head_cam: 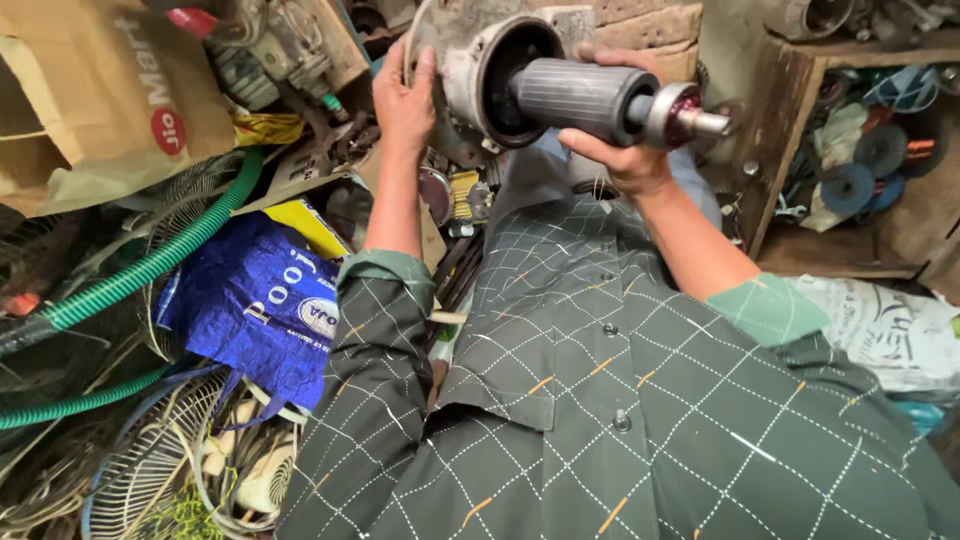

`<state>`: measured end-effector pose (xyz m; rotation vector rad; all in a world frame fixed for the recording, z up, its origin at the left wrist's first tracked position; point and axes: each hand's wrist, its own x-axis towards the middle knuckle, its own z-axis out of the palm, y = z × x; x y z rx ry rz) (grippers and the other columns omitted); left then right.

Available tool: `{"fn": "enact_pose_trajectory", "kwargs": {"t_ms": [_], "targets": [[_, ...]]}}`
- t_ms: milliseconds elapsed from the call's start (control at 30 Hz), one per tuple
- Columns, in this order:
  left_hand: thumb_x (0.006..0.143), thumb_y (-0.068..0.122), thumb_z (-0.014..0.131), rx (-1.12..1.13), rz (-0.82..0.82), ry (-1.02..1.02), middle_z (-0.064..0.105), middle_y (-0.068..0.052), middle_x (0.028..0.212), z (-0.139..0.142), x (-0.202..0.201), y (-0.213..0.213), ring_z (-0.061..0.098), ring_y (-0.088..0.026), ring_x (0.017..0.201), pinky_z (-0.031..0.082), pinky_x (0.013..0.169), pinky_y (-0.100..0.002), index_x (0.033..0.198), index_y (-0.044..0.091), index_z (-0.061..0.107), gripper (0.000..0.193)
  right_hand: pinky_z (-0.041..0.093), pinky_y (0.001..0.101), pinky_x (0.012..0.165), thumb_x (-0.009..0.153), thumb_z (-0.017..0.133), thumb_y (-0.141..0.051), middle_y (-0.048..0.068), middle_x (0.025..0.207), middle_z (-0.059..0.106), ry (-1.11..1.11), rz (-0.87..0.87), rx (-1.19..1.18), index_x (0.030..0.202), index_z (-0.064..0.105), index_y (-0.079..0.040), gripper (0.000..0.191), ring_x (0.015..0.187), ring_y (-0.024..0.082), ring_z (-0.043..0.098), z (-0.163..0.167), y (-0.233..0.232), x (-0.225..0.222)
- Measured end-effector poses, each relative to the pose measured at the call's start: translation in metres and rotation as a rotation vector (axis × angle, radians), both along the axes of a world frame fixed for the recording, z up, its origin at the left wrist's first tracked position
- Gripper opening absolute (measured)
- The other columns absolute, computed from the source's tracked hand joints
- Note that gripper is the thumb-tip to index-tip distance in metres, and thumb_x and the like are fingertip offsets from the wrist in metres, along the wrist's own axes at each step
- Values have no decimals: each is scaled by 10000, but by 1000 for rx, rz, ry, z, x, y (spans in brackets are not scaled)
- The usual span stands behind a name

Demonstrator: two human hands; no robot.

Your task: The person uses a wrench to loosen and remove bolts from an electric motor mounted on a wooden stand. They then disconnect yellow wires, lift the motor off the stand, and separate the motor housing from the internal rotor assembly.

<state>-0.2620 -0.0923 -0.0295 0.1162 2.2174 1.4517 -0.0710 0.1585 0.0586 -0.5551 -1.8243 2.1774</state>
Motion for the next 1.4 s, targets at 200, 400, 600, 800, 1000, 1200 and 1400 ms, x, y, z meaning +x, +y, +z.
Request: {"fn": "enact_pose_trajectory", "kwargs": {"t_ms": [200, 400, 600, 800, 1000, 1200, 1400], "targets": [[1047, 195, 686, 126, 84, 80, 727, -86, 1238, -7, 19, 23, 658, -168, 1129, 508, 1028, -313, 1316, -15, 667, 342, 477, 395, 1228, 849, 941, -64, 150, 1424, 599, -28, 48, 34, 1429, 460, -61, 753, 1356, 243, 595, 28, 25, -2], [1063, 200, 668, 254, 146, 4, 737, -80, 1198, -31, 29, 46, 660, -153, 1089, 521, 999, -304, 1328, -10, 659, 339, 468, 387, 1229, 861, 957, -80, 143, 1426, 597, 9, 97, 72, 1409, 460, -71, 740, 1355, 245, 584, 27, 54, -11], [1075, 170, 662, 190, 56, 22, 725, -84, 1241, -32, 19, 35, 662, -155, 1121, 524, 1027, -310, 1366, -14, 627, 346, 463, 379, 1220, 821, 992, -135, 115, 1427, 576, 5, 117, 172, 1470, 460, -81, 841, 1360, 230, 581, 24, 53, -9], [1057, 169, 691, -11, -121, 83, 701, -110, 1242, -9, 12, 37, 644, -186, 1113, 515, 1031, -326, 1350, -28, 617, 360, 405, 366, 1266, 826, 1004, -190, 85, 1500, 530, 50, 16, -51, 1549, 390, -78, 956, 1425, 205, 519, 17, 41, 6], [1088, 179, 665, -3, -91, 20, 677, -133, 1306, 11, 23, 51, 633, -194, 1156, 510, 1061, -334, 1394, -44, 568, 390, 374, 384, 1262, 779, 1020, -229, 111, 1548, 480, 9, 17, 122, 1547, 381, -26, 1019, 1452, 217, 484, 6, 54, 43], [1143, 144, 631, 6, -68, 57, 675, -143, 1333, -6, 25, 40, 642, -197, 1167, 553, 1060, -352, 1414, -46, 559, 338, 498, 387, 1166, 857, 908, -185, 101, 1446, 621, -218, -32, -188, 1480, 513, -66, 747, 1344, 200, 616, -44, 60, 140], [1164, 111, 642, 52, -10, 48, 680, -154, 1320, -17, 19, 10, 670, -223, 1148, 584, 1060, -385, 1413, -45, 547, 309, 574, 318, 972, 905, 827, -145, 60, 1165, 735, -585, -335, -524, 1253, 655, -37, 403, 1099, 157, 702, -187, 70, 219]]}}
